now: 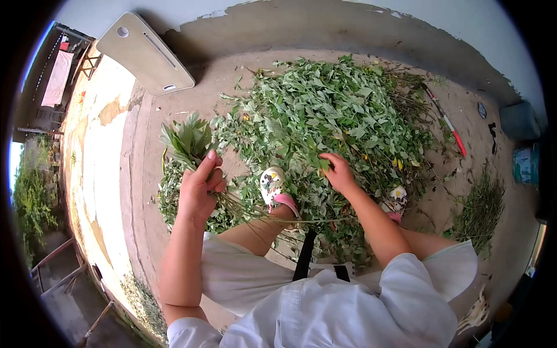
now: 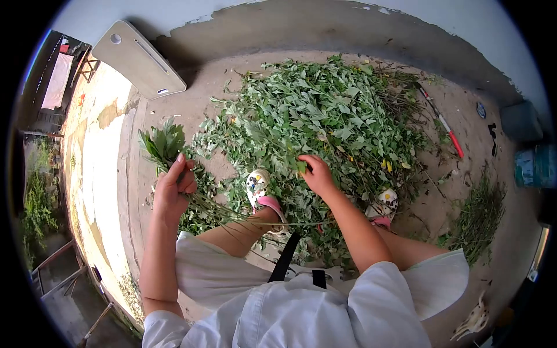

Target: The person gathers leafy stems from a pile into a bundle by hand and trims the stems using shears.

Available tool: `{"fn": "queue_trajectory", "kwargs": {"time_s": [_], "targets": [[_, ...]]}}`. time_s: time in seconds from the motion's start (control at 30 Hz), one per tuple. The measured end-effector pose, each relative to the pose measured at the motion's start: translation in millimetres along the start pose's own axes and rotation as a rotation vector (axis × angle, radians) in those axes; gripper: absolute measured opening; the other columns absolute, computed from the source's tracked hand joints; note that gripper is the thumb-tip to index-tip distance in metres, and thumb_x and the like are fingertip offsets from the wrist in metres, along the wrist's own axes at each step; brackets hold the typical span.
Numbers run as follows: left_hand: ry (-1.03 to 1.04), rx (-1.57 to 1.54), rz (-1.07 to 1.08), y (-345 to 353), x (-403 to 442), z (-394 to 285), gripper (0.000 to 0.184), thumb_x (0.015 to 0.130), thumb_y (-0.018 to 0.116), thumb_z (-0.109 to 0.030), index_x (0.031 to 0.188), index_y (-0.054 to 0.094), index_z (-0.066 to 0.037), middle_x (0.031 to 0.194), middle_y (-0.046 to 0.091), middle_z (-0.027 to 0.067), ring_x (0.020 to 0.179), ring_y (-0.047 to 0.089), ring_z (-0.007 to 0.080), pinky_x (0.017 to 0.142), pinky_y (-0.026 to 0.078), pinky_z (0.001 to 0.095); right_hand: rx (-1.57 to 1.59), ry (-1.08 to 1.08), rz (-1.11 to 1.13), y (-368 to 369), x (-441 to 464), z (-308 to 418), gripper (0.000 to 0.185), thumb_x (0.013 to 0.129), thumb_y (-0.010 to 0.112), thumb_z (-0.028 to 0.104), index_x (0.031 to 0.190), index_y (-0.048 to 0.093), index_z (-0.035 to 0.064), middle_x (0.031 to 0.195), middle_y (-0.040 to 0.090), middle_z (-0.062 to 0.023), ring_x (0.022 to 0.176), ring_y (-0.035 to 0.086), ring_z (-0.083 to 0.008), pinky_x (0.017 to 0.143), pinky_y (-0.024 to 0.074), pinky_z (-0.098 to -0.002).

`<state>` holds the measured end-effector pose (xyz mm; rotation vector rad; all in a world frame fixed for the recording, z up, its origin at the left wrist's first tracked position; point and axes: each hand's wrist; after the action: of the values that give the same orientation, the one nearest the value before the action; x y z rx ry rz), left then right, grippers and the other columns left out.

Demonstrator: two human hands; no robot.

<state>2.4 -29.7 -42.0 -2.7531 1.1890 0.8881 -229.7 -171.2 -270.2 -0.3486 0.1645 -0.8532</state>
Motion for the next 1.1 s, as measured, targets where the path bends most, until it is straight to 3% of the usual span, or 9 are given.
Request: {"fn": "queue_trajectory", "kwargs": {"time_s": [0.07,0.13,0.17,0.3,0.33,0.57,0.8,1.07,1.1], "targets": [[0.009,-0.018,-0.061,-0.9,3.2,0.5,0.020,0.081,0.059,-0.023,0.084,0.051,-0.004,0.074,0.051,0.0020,0.045,0.027,0.0051,0.046,0.029,0.0233,0.081,-0.200,-0.062,1.9,1.3,12.1,0.021,0.080,0.052,0.009,0.100,0.055,0.0031,0.074,0.055,-0.0080,0.067,0.055,-0.0173,0.058,0.0429,-0.0277],[0.056,0.031,-0.084,6.1,0.4,-3.1,0.027,0.079,0.062,-0.023,0.092,0.053,-0.002,0.076,0.054,0.0050,0.046,0.026,0.0058,0.048,0.031,0.0238,0.559,0.272,0.197,-9.6,-6.5,53.9,0.018,0.084,0.048,0.010,0.100,0.055,0.0029,0.064,0.050,-0.0009,0.054,0.047,-0.0080,0.048,0.0370,-0.0213],[0.067,0.056,-0.082,1.4,2.6,-1.0,0.033,0.078,0.062,-0.025,0.096,0.054,0.001,0.064,0.048,0.0007,0.047,0.026,0.0061,0.050,0.031,0.0238,0.602,0.195,0.179,-5.0,-9.4,64.9,0.018,0.086,0.044,0.009,0.101,0.054,0.0034,0.060,0.045,0.0036,0.047,0.038,-0.0028,0.043,0.0310,-0.0185],[0.096,0.139,0.158,14.0,-10.5,2.0,0.038,0.081,0.056,-0.033,0.101,0.051,-0.002,0.079,0.058,0.0075,0.045,0.026,0.0064,0.050,0.031,0.0249,0.558,0.088,0.162,-6.7,-25.7,106.9,0.023,0.084,0.043,0.003,0.106,0.050,0.0041,0.062,0.049,0.0005,0.047,0.041,-0.0060,0.044,0.0341,-0.0202],[0.082,0.096,0.199,15.3,-11.6,4.8,0.027,0.080,0.058,-0.031,0.087,0.053,-0.005,0.063,0.048,-0.0002,0.045,0.027,0.0074,0.049,0.031,0.0247,0.562,0.079,0.159,-6.1,-29.2,116.5,0.023,0.084,0.043,0.003,0.106,0.050,0.0041,0.062,0.049,0.0005,0.047,0.041,-0.0060,0.044,0.0341,-0.0202],[0.099,0.098,0.112,36.0,-24.4,-2.6,0.016,0.082,0.056,-0.020,0.083,0.056,-0.003,0.057,0.045,-0.0031,0.048,0.036,0.0064,0.047,0.035,0.0231,0.300,-0.091,-0.169,1.4,-35.5,148.0,0.020,0.081,0.043,0.002,0.101,0.047,0.0028,0.075,0.057,-0.0057,0.064,0.052,-0.0117,0.059,0.0404,-0.0239],[0.230,-0.242,0.171,8.6,-13.8,-9.9,0.022,0.088,0.046,-0.022,0.097,0.052,-0.004,0.083,0.051,0.0017,0.051,0.035,0.0064,0.048,0.032,0.0213,0.357,-0.237,-0.506,-58.2,-23.6,108.7,0.023,0.083,0.043,0.001,0.106,0.046,0.0003,0.094,0.054,-0.0057,0.083,0.051,-0.0120,0.073,0.0403,-0.0235],[0.344,-0.350,0.357,-3.3,-19.8,-21.7,0.040,0.090,0.039,-0.030,0.120,0.041,-0.004,0.114,0.051,0.0124,0.047,0.037,0.0069,0.044,0.032,0.0200,0.011,-0.164,0.048,-61.2,-51.2,84.9,0.033,0.071,0.047,-0.003,0.104,0.050,0.0009,0.093,0.058,-0.0131,0.087,0.057,-0.0230,0.074,0.0437,-0.0291],[0.328,-0.347,0.322,-1.4,-22.5,-23.0,0.038,0.089,0.039,-0.032,0.115,0.044,-0.004,0.097,0.057,0.0082,0.046,0.036,0.0076,0.043,0.031,0.0200,0.002,-0.148,0.098,-54.6,-51.4,84.9,0.034,0.071,0.048,-0.004,0.104,0.050,0.0008,0.091,0.058,-0.0133,0.087,0.058,-0.0231,0.073,0.0443,-0.0295]]}}
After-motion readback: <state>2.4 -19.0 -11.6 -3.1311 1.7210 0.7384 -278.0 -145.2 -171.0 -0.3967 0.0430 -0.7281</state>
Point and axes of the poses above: each hand's wrist, its own x-axis towards the middle knuckle, its own y-axis out of the palm, z = x × y
